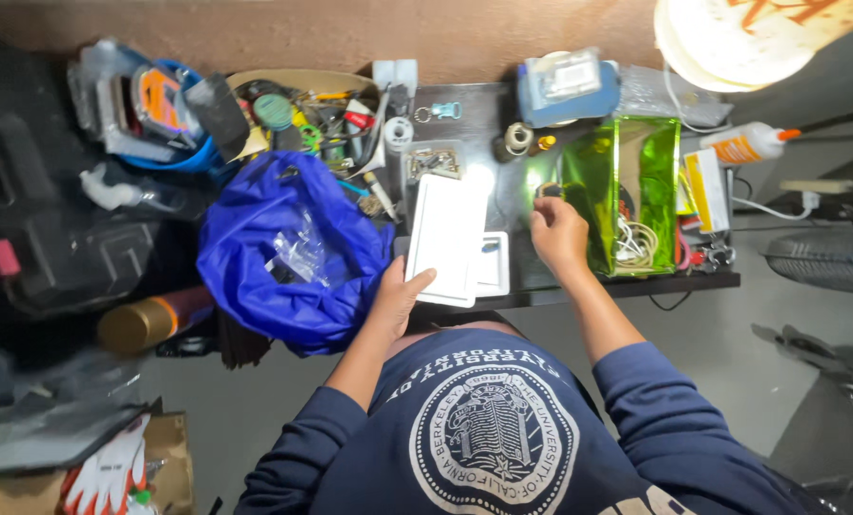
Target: The person opens a white plastic container and sorts small metal hardware pieces, such as screws and bolts, by hand. They pick up individual items, inspect them, and place them into the container or onto the workbench.
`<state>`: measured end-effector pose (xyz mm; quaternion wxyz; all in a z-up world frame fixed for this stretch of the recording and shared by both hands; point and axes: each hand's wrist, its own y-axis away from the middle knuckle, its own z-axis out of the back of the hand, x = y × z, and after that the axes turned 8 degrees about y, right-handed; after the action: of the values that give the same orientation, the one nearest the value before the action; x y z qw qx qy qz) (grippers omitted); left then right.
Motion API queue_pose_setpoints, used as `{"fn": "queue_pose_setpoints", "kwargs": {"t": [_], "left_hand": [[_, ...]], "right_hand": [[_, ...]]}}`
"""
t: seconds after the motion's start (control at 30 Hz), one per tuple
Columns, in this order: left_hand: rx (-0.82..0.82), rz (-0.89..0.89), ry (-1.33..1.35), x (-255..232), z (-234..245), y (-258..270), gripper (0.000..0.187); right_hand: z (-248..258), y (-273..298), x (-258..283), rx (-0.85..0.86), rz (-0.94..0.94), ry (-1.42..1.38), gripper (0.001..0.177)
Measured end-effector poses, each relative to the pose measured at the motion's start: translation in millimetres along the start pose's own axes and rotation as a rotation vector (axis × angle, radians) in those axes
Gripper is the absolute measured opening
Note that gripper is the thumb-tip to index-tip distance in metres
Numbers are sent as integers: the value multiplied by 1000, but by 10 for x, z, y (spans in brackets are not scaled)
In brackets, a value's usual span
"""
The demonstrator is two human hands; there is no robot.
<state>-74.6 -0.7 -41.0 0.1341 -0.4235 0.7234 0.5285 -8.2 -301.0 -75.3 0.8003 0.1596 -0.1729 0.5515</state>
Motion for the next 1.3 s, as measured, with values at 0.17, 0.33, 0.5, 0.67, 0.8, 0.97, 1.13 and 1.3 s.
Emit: {"fn": "queue_pose_setpoints", "kwargs": {"t": [0.17,0.33,0.5,0.67,0.8,0.97,1.13,1.3], "left_hand": [[30,12,-48,-70,-106,-7,52],[29,14,-67,-174,-133,47,53],[-20,4,-41,-268,-45,95,46],[-57,-13,-21,-296,33,114,44],[-63,-18,-4,-334,48,142,47],[-46,-10,-17,-377,30,77,48],[-15,-12,-44,-371,2,-27,47],[7,-13,-34,-311,30,-139,48]], "right_hand": [[-24,-169,352,-167,89,-111,32],[-60,-504,714,-261,128,-224,48],[-286,-762,831,-227,84,-118,59],[-395,-817,851,-266,105,-99,54],[-466,-873,791,-336,168,-66,43],[-407,-806,781,-334,221,-94,47],[-394,-819,692,-282,267,-42,49],[-397,-882,654,-195,260,50,50]]}}
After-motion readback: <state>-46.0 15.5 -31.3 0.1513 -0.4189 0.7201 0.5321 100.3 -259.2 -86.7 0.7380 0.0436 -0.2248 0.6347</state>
